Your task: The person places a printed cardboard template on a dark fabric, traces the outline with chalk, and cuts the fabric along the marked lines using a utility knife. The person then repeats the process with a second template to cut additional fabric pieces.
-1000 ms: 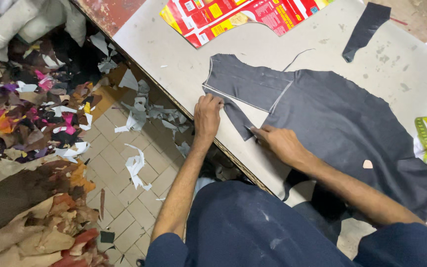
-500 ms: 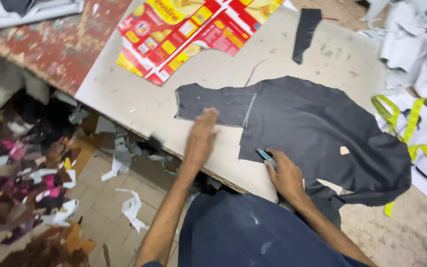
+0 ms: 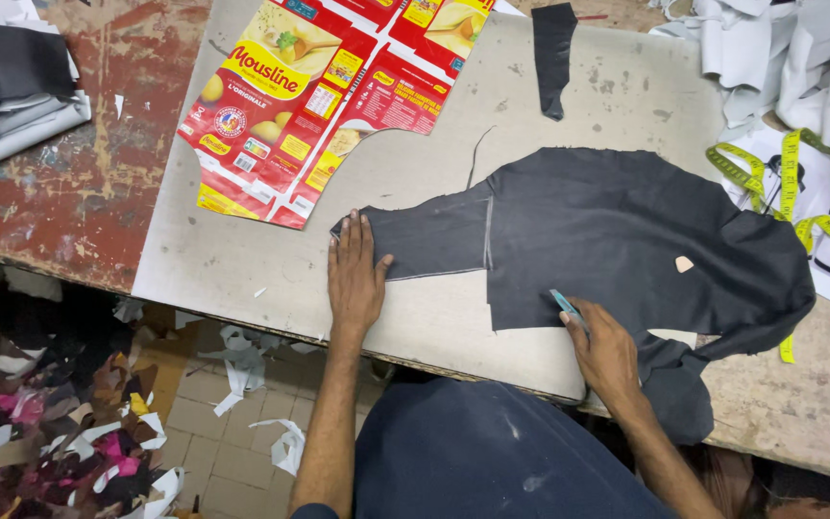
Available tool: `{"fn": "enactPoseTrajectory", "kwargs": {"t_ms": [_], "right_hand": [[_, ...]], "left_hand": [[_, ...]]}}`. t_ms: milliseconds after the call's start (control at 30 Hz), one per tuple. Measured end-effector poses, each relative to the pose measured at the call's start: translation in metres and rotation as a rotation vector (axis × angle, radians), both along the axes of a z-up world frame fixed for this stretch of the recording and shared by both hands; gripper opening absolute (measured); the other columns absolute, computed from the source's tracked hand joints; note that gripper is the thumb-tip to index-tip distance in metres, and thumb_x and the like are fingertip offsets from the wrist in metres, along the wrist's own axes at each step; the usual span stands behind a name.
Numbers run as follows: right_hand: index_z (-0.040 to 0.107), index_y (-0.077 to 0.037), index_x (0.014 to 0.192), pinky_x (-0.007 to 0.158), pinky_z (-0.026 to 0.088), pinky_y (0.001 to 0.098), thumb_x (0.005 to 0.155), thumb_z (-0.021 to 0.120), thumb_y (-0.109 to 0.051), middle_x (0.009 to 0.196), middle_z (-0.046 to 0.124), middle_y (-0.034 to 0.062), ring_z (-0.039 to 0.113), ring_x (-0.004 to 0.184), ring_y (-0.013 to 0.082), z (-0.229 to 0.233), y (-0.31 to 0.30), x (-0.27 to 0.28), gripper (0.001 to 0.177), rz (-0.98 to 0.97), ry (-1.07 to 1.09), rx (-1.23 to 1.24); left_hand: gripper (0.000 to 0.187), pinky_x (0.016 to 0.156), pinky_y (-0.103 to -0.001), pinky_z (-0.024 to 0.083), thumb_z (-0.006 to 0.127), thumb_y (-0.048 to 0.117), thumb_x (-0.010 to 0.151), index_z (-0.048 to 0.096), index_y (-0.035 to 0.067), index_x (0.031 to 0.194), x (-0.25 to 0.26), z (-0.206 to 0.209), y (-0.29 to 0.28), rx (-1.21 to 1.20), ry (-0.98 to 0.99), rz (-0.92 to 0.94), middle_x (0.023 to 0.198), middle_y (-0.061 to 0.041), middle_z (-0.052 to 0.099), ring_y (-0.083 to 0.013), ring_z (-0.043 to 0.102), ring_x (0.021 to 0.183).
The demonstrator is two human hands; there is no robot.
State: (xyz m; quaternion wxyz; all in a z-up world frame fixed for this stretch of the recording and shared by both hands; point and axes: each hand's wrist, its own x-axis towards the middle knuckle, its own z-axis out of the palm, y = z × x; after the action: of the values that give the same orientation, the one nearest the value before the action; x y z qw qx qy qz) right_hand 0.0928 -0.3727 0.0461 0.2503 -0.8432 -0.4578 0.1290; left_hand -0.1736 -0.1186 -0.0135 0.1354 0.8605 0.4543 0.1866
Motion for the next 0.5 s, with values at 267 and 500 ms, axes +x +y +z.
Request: {"fn": "enactPoseTrajectory", "kwargs": {"t_ms": [267, 500], "right_hand": [[0.076, -0.016, 0.120, 0.061, 0.053, 0.0376, 0.099, 0.065, -0.024, 0.084, 0.067, 0.0065, 0.065, 0.068, 0.0215, 0.003, 0.026, -0.031, 0.025, 0.038, -0.089, -0.030], [0.073, -0.009, 0.117, 0.057, 0.057, 0.0287, 0.096, 0.068, -0.017, 0.097, 0.070, 0.0047, 0.068, 0.068, 0.0168, -0.015, 0.048, -0.061, 0.023, 0.117, -0.102, 0.164]], "left_hand": [[0.069, 0.125, -0.055, 0.012, 0.053, 0.032, 0.103, 0.028, 0.000, 0.160, -0.049, 0.007, 0.028, 0.005, 0.041, -0.055, 0.169, -0.014, 0.024, -0.0277, 0.021, 0.157], [0.064, 0.126, -0.054, 0.011, 0.049, 0.030, 0.106, 0.032, 0.001, 0.160, -0.068, 0.010, 0.035, 0.001, -0.019, -0.092, 0.169, -0.016, 0.030, -0.0265, 0.024, 0.157]]}}
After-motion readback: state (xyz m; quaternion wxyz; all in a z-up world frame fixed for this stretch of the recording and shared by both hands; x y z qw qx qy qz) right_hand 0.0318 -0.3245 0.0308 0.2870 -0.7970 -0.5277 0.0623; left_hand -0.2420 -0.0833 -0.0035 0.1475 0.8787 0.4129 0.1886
